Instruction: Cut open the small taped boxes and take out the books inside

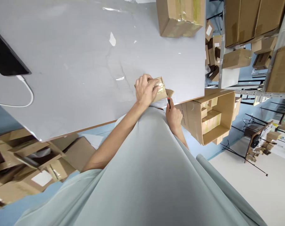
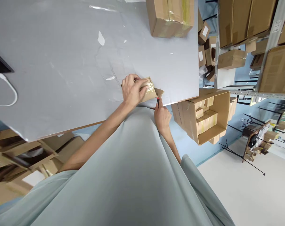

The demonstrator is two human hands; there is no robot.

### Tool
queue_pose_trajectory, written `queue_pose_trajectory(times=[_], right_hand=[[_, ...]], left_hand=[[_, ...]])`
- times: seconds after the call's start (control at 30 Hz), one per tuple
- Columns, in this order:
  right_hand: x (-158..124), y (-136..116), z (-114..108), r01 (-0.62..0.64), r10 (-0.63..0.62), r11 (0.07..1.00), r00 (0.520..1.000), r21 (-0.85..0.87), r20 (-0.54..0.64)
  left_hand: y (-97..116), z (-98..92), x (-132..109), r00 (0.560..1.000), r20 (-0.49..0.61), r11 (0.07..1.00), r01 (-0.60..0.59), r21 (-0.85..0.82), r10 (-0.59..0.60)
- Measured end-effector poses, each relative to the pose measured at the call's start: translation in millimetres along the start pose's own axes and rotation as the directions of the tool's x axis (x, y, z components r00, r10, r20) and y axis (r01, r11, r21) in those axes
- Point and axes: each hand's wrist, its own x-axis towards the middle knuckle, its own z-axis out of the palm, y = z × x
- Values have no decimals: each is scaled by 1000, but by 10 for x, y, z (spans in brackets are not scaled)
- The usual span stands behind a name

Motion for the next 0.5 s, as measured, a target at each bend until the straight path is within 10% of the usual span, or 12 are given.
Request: queue_pose_trajectory(times=[0.23, 0.5], right_hand=[[-131, 63, -104, 131, -112, 976, 987, 173, -114], [779, -186, -213, 296, -201, 913, 925, 280, -322]], left_hand=[[-28, 5, 17, 1000, 5, 999, -13, -40, 14], [-129, -437, -145, 995, -94, 993, -26, -114, 15]])
